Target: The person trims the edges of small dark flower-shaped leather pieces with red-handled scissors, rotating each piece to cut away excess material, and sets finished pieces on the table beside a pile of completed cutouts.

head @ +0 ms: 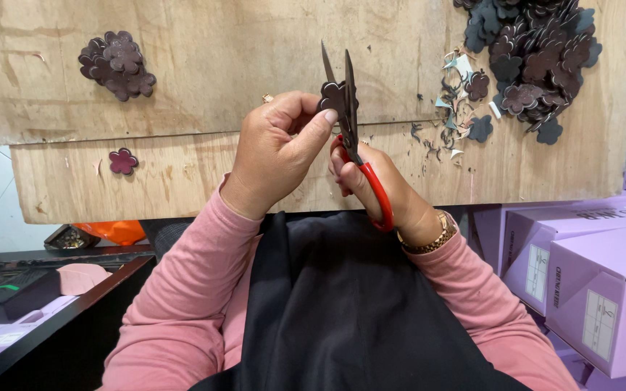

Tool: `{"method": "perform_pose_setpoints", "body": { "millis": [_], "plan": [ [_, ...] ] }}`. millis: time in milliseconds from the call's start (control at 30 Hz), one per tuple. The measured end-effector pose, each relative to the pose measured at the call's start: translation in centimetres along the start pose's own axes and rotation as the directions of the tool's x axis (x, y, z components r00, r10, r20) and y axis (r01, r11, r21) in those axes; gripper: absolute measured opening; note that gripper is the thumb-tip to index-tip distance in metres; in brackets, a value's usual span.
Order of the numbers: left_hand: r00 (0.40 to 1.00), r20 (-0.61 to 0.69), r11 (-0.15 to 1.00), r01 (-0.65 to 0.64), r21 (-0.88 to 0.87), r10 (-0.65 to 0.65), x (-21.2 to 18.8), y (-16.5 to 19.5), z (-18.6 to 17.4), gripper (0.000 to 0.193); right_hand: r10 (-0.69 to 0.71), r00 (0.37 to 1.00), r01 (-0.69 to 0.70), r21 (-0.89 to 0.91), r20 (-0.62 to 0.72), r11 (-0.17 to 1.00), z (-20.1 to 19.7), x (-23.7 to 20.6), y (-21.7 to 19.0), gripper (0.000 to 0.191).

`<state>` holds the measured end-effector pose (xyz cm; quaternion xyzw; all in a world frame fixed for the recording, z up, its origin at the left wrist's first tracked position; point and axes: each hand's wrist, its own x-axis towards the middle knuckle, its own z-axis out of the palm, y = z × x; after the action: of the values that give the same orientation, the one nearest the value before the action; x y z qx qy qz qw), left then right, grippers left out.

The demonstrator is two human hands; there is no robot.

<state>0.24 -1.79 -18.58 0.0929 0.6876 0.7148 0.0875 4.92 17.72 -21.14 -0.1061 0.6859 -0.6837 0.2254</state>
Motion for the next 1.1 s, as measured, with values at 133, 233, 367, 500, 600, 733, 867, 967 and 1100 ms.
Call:
{"method": "perform_pose_setpoints", "body": {
  "millis": [133,233,367,500,600,733,867,967,1100],
  "plan": [
    [1.000,-0.011,0.999,-0.023,-0.034,0.023,0.0,-0.1,0.2,0.012,0.006,1.000,-0.006,-0.001,-0.019,1.000,0.1,0.0,0.1,0.066],
    [0.999,-0.036,0.999,-0.011,0.043,0.012,0.0,-0.2,0.2,0.014,0.022,0.999,-0.021,0.020,-0.033,1.000,0.1,0.1,0.3,0.067],
    [1.000,-0.027,0.999,0.003,-0.035,-0.004,0.0,-0.4,0.3,0.016,-0.013,1.000,0.013,0.002,0.025,1.000,-0.2,-0.1,0.0,0.065],
    [1.000,-0.011,0.996,0.016,-0.089,-0.017,0.2,-0.4,-0.4,0.015,-0.013,0.994,0.016,-0.023,0.107,1.000,-0.5,-0.2,-0.6,0.063],
    [0.997,0.010,0.993,0.071,-0.094,-0.071,0.3,-0.3,-1.3,0.015,0.009,0.991,-0.006,-0.023,0.136,1.000,-0.6,-0.3,-1.1,0.062],
    [0.992,0.034,0.988,0.125,-0.091,-0.122,0.4,0.0,-1.8,0.014,0.042,0.989,-0.043,0.003,0.143,0.999,-0.7,-0.3,-1.7,0.062],
    [0.989,0.036,0.989,0.143,-0.023,-0.142,0.4,0.4,-1.9,0.013,0.030,0.988,-0.028,-0.018,0.153,0.999,-0.7,-0.4,-2.2,0.061],
    [0.986,0.044,0.987,0.162,-0.007,-0.162,0.4,0.7,-2.0,0.012,0.025,0.986,-0.018,-0.040,0.164,0.999,-0.9,-0.4,-2.4,0.059],
    [0.984,0.055,0.985,0.170,-0.001,-0.170,0.5,1.0,-2.1,0.012,0.012,0.985,0.000,-0.069,0.174,0.998,-1.1,-0.2,-2.2,0.056]
  ]
}}
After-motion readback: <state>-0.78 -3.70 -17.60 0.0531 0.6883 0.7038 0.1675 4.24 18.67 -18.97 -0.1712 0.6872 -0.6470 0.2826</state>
